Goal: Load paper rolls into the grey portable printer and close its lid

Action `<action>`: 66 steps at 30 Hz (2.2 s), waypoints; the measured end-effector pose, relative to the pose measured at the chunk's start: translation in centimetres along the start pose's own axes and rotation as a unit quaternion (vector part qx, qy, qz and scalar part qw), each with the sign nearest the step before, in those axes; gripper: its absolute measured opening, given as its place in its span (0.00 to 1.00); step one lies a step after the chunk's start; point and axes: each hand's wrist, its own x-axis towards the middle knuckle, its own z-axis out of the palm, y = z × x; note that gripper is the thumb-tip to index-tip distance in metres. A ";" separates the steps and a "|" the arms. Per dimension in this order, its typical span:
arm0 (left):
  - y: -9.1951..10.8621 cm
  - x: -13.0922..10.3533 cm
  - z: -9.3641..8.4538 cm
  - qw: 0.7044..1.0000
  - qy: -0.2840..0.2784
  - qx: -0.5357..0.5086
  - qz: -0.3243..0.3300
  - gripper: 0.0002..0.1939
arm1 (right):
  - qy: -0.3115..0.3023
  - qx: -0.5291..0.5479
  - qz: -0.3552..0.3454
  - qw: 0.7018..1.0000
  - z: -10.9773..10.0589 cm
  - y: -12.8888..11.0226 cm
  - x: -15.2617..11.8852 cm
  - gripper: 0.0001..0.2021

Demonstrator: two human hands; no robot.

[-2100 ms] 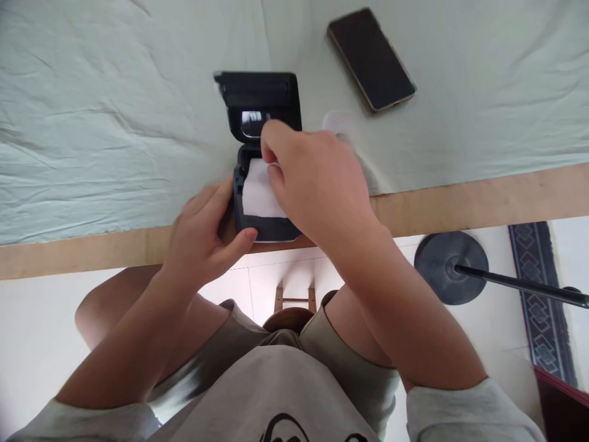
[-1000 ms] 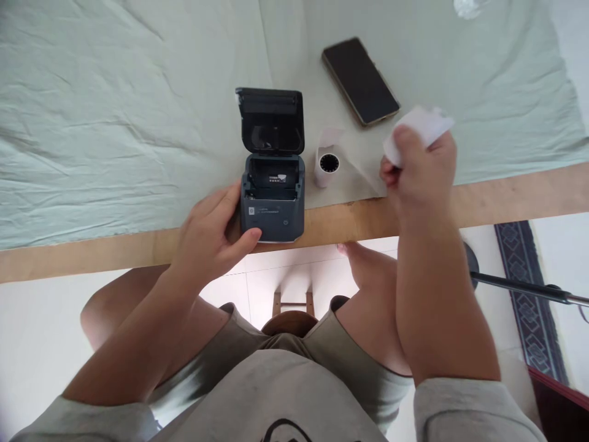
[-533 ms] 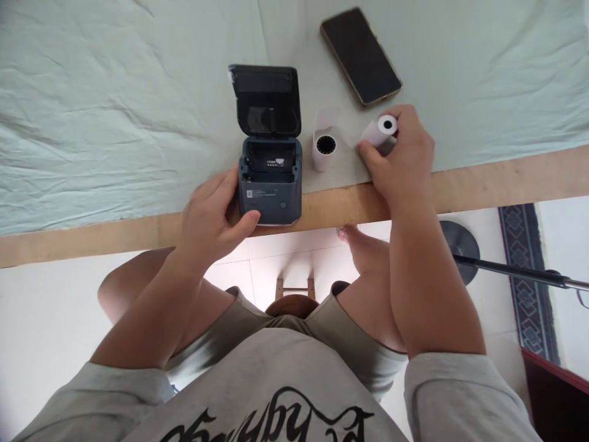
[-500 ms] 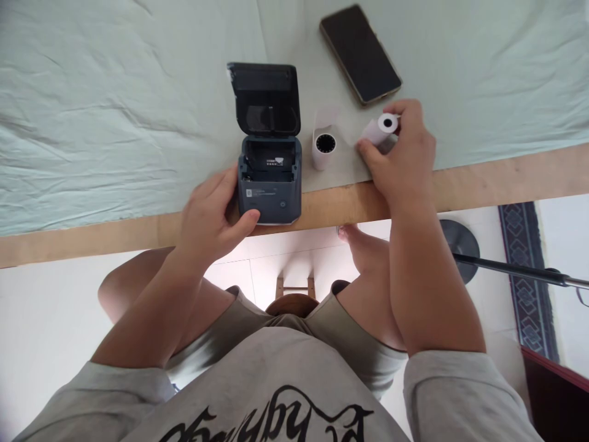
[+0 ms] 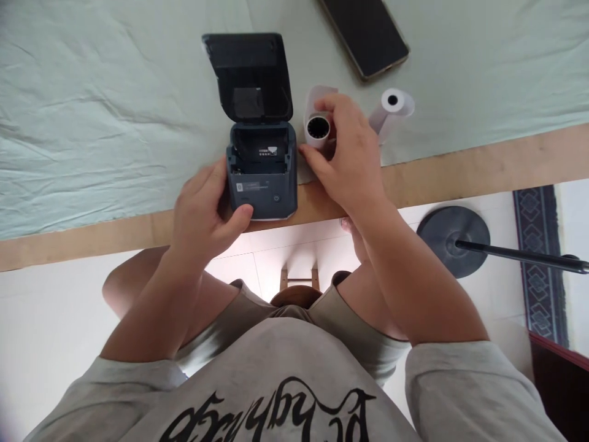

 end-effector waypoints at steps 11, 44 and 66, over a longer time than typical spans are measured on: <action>-0.1 0.0 0.2 1.000 0.014 -0.006 0.013 0.34 | -0.054 -0.002 -0.049 0.997 -0.2 -0.5 -0.4 0.15; -0.1 0.1 0.2 1.000 0.005 -0.019 -0.003 0.35 | -0.063 0.014 -0.050 0.997 0.3 -0.1 -0.3 0.22; 0.0 -0.1 0.2 1.000 0.000 -0.020 -0.006 0.35 | 0.039 0.104 -0.065 0.992 -0.5 -4.2 0.3 0.22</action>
